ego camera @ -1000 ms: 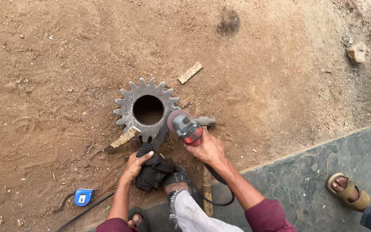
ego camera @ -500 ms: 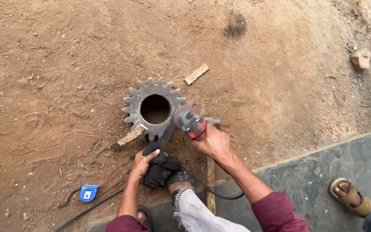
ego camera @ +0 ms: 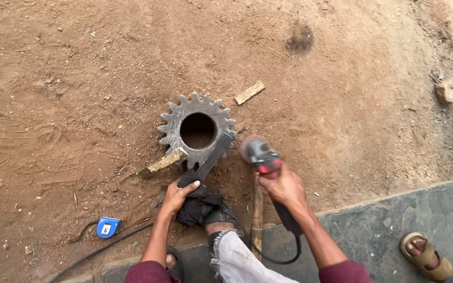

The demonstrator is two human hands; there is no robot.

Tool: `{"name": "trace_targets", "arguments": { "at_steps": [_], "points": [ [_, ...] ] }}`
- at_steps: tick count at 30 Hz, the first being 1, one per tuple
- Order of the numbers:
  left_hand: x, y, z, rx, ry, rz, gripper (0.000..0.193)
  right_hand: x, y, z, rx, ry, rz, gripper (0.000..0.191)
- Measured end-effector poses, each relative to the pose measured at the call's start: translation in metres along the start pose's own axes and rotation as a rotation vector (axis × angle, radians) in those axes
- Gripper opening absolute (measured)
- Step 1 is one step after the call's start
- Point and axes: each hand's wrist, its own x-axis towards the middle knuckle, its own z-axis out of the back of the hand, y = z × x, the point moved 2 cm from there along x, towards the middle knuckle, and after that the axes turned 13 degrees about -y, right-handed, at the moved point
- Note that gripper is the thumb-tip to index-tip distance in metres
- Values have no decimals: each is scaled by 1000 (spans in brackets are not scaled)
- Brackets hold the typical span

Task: The person sits on the ground shaping a large cast metal gear. They grind the gear's teeth and hub with an angle grinder, then hold a flat chisel bar against the gear and strike it with a hammer, alternating between grinding and hammer-and-chisel work to remove material from the casting.

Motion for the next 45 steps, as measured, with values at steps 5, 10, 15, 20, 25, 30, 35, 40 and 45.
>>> {"name": "trace_targets", "arguments": {
  "at_steps": [5, 10, 15, 20, 25, 30, 35, 40, 45],
  "points": [
    [-19, 6, 36, -191, -15, 42, 55, -7, -47, 3, 44, -239, 20, 72],
    [-43, 25, 70, -374, -129, 49, 55, -29, -75, 11, 162, -259, -21, 65],
    [-66, 45, 105, 350, -176, -6, 56, -47, -90, 16, 249, -296, -13, 70],
    [-86, 34, 144, 1206, -381, -1, 72, -47, -101, 17, 212, -337, -25, 75],
    [-67, -16, 67, 866, -476, -752, 72, -42, -109, 12, 202, -341, -62, 75],
    [-21, -8, -2, 710, -208, -100, 50, -37, -115, 11, 218, -356, -72, 72],
    [-33, -3, -38, 614, -701, -690, 55, -33, -126, 7, 552, -390, -114, 60],
    [-142, -6, -150, 241, 460, -343, 84, -21, -134, 5, 1120, -311, -147, 48],
    [-205, -33, -205, 921, 454, -1207, 78, 4, -142, 4, 1463, -162, -380, 47]
  ]
}}
